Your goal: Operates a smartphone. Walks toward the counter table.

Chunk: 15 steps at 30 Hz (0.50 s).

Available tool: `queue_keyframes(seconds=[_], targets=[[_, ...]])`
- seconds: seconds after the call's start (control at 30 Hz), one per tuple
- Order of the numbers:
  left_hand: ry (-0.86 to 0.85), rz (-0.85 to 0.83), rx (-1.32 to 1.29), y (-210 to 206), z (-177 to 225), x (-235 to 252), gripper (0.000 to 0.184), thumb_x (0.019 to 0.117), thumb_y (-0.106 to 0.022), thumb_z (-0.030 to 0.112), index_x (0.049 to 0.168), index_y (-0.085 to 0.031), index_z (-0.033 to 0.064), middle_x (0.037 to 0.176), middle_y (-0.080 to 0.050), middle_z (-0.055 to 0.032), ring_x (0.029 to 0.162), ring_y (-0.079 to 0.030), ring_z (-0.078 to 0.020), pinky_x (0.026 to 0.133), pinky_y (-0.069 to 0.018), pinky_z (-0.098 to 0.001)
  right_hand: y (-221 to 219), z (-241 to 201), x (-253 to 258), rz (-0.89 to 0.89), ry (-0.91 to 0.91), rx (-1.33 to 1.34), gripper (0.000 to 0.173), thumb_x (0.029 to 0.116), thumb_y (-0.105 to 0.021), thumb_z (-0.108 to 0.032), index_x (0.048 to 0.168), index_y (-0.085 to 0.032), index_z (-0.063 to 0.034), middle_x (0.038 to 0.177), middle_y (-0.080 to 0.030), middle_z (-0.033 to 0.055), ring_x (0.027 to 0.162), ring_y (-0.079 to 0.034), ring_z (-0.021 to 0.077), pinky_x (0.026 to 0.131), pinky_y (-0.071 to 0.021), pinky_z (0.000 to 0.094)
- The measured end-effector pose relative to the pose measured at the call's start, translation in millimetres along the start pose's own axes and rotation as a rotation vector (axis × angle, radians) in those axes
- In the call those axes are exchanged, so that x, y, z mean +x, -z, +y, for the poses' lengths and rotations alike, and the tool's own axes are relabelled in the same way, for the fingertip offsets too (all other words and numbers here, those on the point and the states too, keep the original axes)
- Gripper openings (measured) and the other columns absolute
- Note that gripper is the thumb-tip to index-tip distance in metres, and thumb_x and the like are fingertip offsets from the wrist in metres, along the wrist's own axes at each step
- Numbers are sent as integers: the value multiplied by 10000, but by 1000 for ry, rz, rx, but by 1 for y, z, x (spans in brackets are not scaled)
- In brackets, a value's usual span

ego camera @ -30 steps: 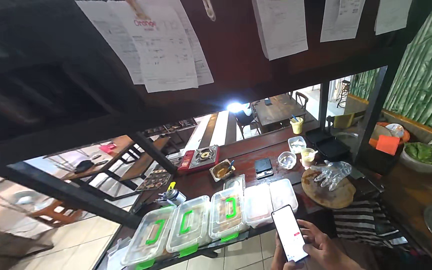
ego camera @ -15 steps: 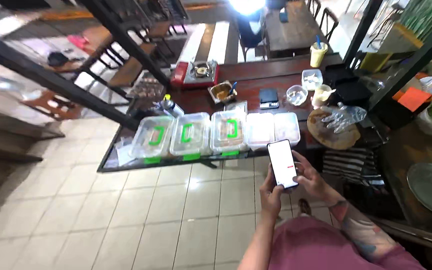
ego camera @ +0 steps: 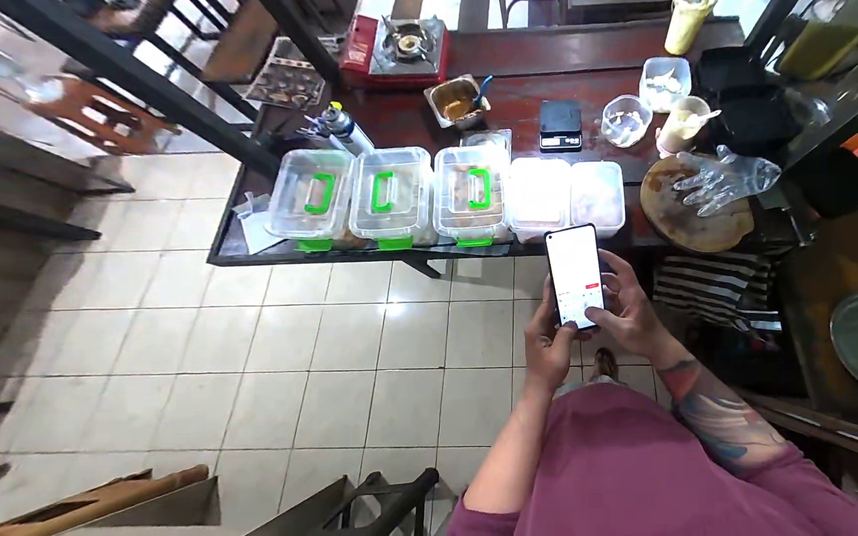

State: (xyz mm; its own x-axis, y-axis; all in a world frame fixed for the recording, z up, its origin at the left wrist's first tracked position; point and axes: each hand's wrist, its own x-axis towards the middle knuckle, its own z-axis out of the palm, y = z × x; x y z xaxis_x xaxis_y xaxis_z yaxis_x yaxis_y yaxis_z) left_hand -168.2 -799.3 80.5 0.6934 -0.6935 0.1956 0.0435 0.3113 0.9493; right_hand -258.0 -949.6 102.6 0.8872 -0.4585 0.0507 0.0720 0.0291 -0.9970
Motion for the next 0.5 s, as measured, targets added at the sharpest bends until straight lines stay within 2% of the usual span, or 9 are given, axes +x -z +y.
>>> queue_keyframes(seconds=[0.07,0.17,0.3,0.37,0.5], targets=[[-13,-7,-4,1,-1,-1,689,937,-481,-34,1600,-325,73,1294,-662,-166,912,-742,-269,712,-658,-449,-3,0,1,35,12,7,764,918,-679,-117,1574,-303,-229,1249,-673,126,988,-726,280,745,-650,427],[-21,-9,-5,3,-2,-2,691,934,-493,-38,1596,-340,83,1308,-654,-172,910,-743,-282,709,-660,-454,-7,-1,1,60,12,10,729,940,-684,-99,1558,-316,-217,1231,-681,123,978,-731,276,747,-655,425],[2,1,13,5,2,0,683,964,-518,-38,1605,-324,97,1285,-663,-179,873,-744,-287,690,-661,-443,-8,1,-1,15,0,0,822,894,-680,-79,1587,-267,-237,1282,-661,115,1002,-723,280,747,-651,427],[11,22,15,4,3,1,673,973,-556,-36,1597,-351,110,1253,-677,-176,847,-743,-281,678,-661,-431,-9,2,-2,5,-7,-13,879,870,-702,-45,1594,-253,-258,1293,-656,115,1005,-725,286,759,-655,434],[45,91,41,2,6,3,684,962,-652,-14,1581,-395,120,1161,-711,-169,786,-742,-278,625,-660,-414,-12,2,-3,-6,1,-19,879,875,-678,-17,1601,-242,-252,1318,-643,116,1036,-718,291,777,-654,438]])
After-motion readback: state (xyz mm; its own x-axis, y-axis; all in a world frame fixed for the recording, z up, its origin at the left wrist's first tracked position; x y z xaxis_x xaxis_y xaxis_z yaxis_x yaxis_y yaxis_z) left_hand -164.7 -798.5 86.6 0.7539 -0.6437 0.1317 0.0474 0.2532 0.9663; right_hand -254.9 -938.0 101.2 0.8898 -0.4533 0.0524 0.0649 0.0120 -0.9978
